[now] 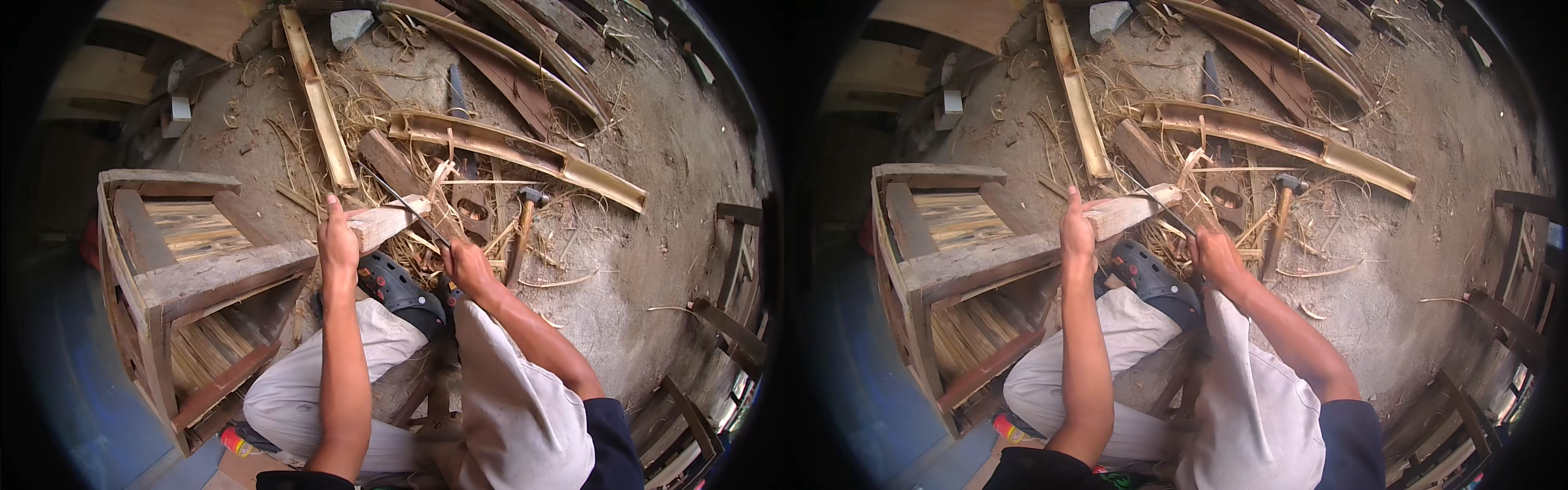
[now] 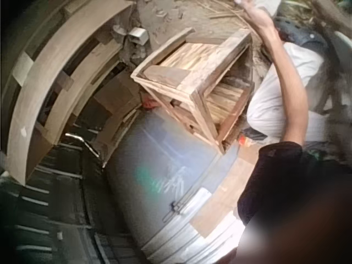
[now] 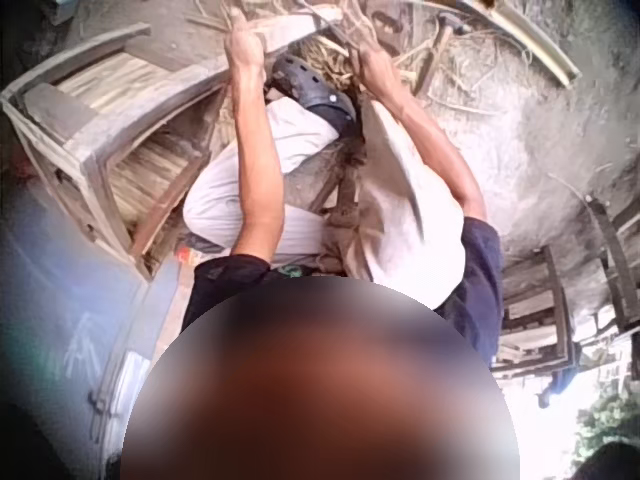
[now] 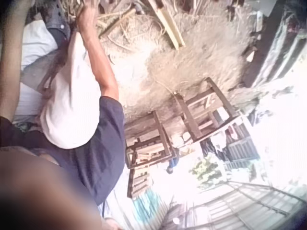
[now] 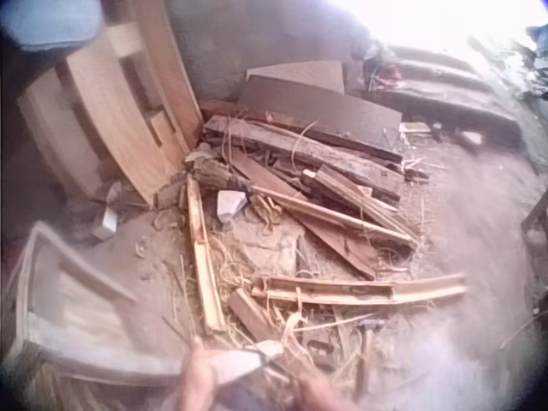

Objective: The person sits on the ground and uses a knife to shave and shape a small piece of wood. They repeatedly scrape the wood's surface, rotate it, and remove shavings. The person then places the shaped wood aside among other wood pieces.

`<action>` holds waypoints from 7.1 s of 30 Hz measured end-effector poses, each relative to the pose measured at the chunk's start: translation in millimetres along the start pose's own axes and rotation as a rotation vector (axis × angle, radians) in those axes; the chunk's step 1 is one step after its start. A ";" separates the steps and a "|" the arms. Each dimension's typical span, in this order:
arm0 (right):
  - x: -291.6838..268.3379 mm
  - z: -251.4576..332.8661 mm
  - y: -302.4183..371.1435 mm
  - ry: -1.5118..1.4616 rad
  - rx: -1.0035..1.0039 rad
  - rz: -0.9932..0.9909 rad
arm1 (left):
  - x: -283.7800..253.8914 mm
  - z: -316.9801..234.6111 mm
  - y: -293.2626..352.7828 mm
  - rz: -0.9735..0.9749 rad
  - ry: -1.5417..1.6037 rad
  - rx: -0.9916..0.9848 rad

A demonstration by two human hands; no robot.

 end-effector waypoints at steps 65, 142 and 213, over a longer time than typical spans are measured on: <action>7.1 -46.4 12.4 0.001 -0.001 -0.140 | -4.7 3.9 3.1 0.046 0.094 -0.087; -32.0 19.5 47.4 -0.154 -0.034 -0.028 | -2.7 -21.7 58.4 -0.151 -0.711 0.461; -0.4 -23.1 30.3 0.118 -0.036 -0.036 | 3.5 -23.8 65.0 -0.295 -0.632 0.421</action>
Point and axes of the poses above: each hand's wrist, its own y-axis away from the middle knuckle, its own x-axis out of the palm, z = x × y, the point moved 4 cm from there along -y, towards the middle knuckle, and after that the axes turned 5 degrees about -x, right-handed, at the moved point
